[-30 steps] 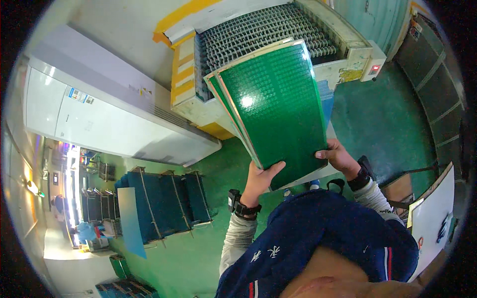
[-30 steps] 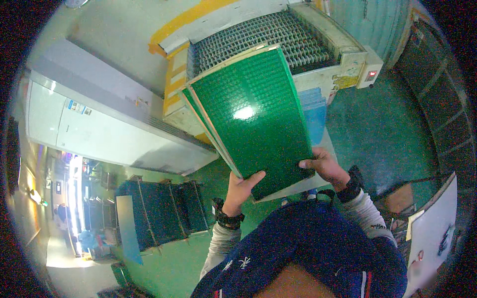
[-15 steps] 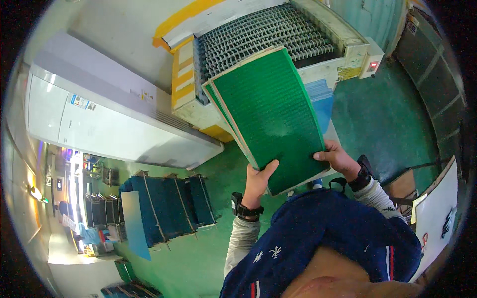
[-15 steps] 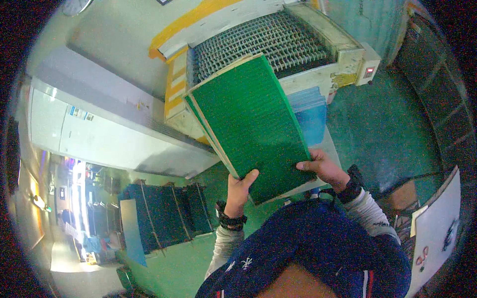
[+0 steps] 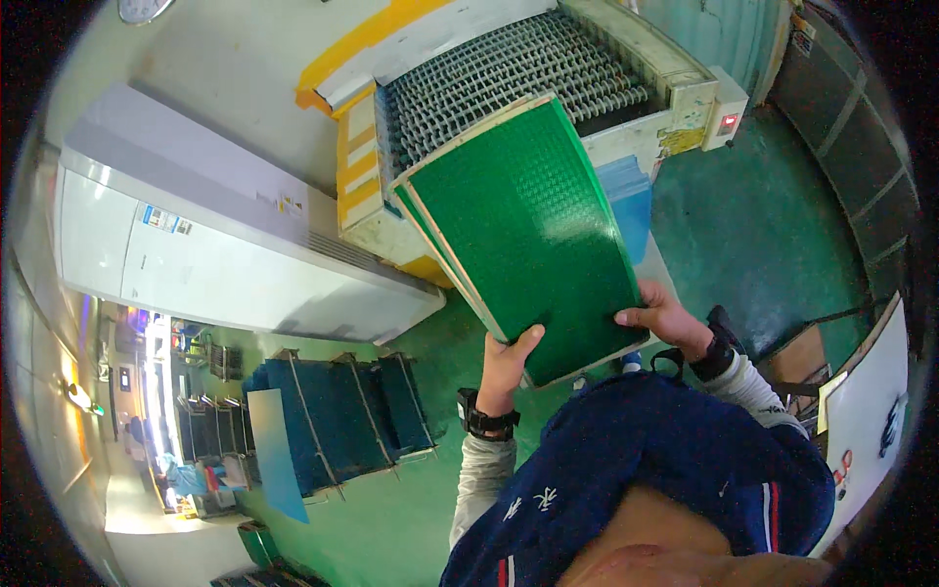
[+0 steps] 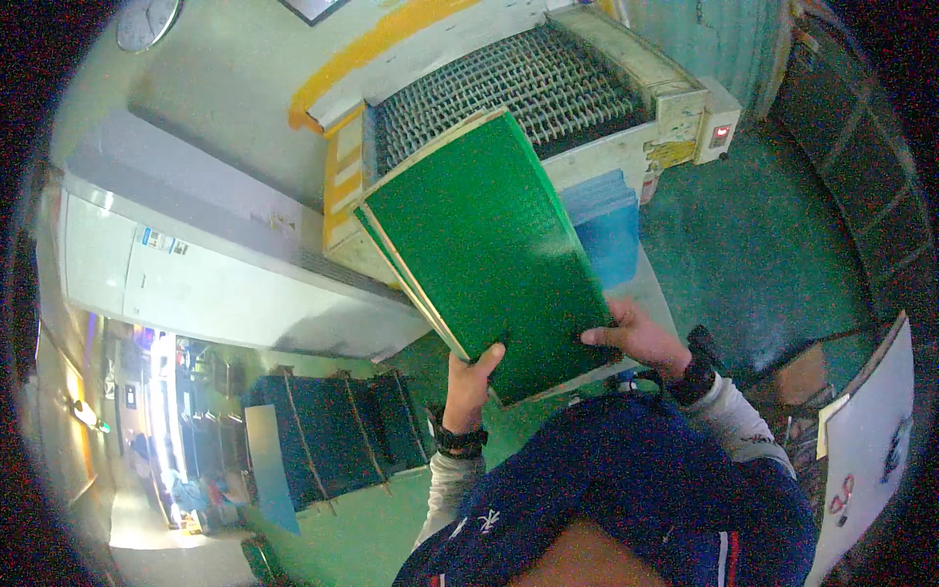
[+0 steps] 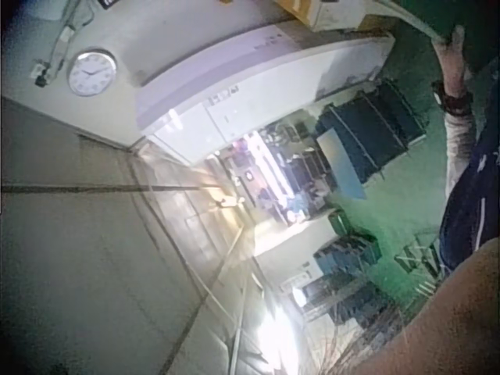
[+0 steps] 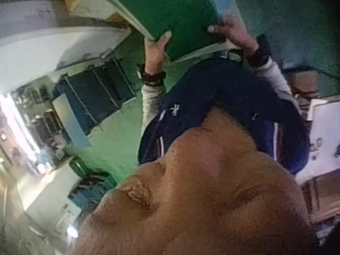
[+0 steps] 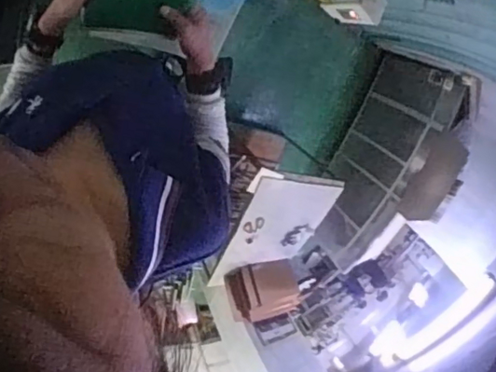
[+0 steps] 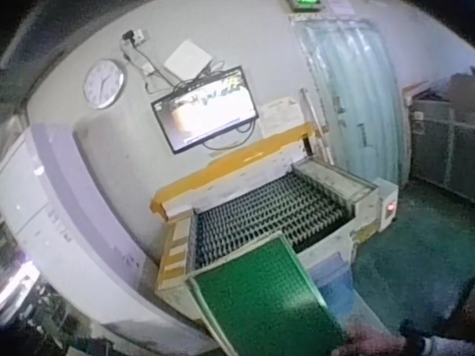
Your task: Insert metal plates into a processing machine and retrieve them.
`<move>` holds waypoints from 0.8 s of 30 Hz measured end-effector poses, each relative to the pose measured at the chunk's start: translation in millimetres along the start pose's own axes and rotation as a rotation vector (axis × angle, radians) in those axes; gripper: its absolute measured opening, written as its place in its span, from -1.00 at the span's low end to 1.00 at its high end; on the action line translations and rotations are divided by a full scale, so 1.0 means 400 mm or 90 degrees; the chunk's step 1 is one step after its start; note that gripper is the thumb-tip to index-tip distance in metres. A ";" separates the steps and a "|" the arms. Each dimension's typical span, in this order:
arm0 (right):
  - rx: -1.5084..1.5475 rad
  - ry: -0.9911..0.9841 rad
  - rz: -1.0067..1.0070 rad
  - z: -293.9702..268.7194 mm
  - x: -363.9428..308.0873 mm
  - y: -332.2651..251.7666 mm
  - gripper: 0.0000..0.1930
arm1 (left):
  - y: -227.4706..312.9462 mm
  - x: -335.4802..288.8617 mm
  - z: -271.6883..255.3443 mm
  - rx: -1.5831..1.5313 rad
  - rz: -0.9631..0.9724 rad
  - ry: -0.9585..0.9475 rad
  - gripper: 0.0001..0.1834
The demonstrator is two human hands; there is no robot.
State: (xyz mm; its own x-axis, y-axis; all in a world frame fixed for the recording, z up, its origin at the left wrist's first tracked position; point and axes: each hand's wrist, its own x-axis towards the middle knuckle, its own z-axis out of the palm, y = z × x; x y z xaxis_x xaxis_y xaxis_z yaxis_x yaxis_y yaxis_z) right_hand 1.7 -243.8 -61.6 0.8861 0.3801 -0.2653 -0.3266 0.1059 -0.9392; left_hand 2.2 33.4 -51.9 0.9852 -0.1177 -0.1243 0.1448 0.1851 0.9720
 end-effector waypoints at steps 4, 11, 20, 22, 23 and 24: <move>-0.010 -0.032 -0.085 0.000 0.002 0.016 -0.68 | -0.028 -0.007 -0.026 0.027 0.011 -0.021 -0.58; -0.064 -0.057 -0.164 -0.018 0.016 0.045 -0.69 | -0.029 -0.024 -0.028 0.050 0.087 -0.053 -0.65; -0.154 0.047 -0.200 -0.021 0.039 0.079 -0.62 | -0.024 -0.061 -0.012 0.153 0.073 -0.025 -0.78; -0.171 0.067 -0.208 -0.022 0.045 0.088 -0.60 | -0.013 -0.060 0.000 0.178 0.092 -0.036 -0.77; -0.188 0.086 -0.215 -0.030 0.045 0.098 -0.57 | 0.024 -0.057 0.027 0.257 0.189 -0.061 -0.77; -0.185 0.102 -0.211 -0.045 0.060 0.123 -0.57 | 0.051 -0.051 0.050 0.333 0.286 -0.088 -0.76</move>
State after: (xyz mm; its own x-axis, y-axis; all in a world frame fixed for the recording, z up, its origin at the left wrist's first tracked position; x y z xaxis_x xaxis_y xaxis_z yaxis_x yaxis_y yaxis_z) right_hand 12.7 -245.8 -118.2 0.9741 0.2205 0.0505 0.0682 -0.0733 -0.9950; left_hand -16.8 20.0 -25.6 0.9139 -0.2683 0.3047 -0.3705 -0.2442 0.8962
